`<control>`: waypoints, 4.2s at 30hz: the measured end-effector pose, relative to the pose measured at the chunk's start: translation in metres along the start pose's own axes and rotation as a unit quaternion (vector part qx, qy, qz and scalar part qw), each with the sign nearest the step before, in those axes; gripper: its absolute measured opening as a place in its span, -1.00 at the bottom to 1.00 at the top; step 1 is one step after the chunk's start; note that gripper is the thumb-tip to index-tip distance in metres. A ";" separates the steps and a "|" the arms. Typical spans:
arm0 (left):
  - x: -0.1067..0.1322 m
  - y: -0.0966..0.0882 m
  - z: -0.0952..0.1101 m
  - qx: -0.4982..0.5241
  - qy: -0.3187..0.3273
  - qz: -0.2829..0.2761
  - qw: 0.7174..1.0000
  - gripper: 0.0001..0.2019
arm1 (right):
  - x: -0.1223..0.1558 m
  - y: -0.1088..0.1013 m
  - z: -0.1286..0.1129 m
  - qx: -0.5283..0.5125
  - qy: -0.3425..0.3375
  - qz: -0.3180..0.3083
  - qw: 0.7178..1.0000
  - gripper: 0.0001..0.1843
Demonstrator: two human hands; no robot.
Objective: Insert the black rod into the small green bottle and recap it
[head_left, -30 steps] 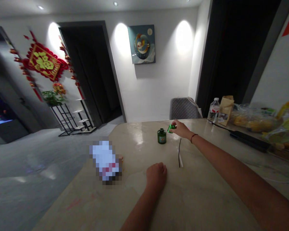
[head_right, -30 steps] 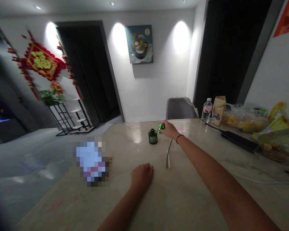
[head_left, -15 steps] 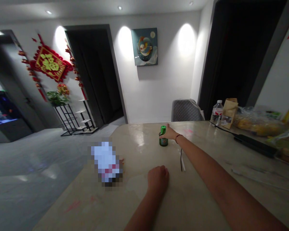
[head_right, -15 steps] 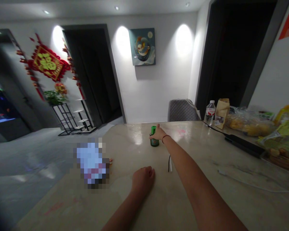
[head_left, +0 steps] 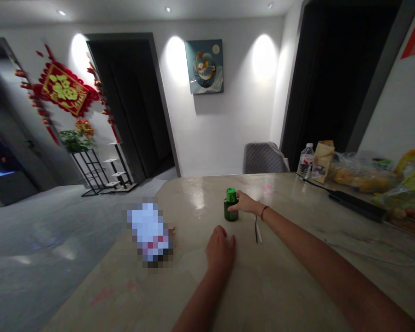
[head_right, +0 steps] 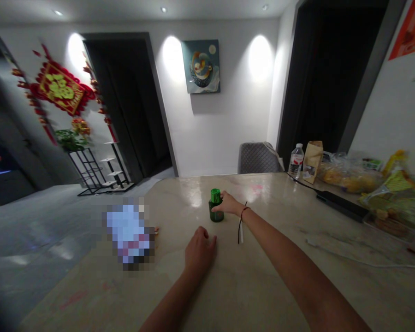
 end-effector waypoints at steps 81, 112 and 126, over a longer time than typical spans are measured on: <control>-0.004 0.001 -0.001 -0.034 0.060 -0.015 0.998 -0.54 | 0.079 0.003 -0.015 -0.015 -0.033 0.047 0.998 -0.33; -0.006 0.005 -0.004 -0.053 0.091 -0.004 0.994 -0.58 | 0.088 -0.020 0.024 0.341 0.157 0.048 0.926 -0.69; -0.008 0.002 -0.003 0.002 0.076 0.008 0.997 -0.65 | 0.076 -0.030 0.030 0.319 0.165 0.092 0.929 -0.72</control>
Point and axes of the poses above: each hand's wrist, its own x-axis away from the middle knuckle, its own y-axis out of the palm, z = x × y, the point moved 1 cm from there along -x, towards the middle knuckle, and after that the axes turned 8 degrees about -y, right-handed, at the moved point
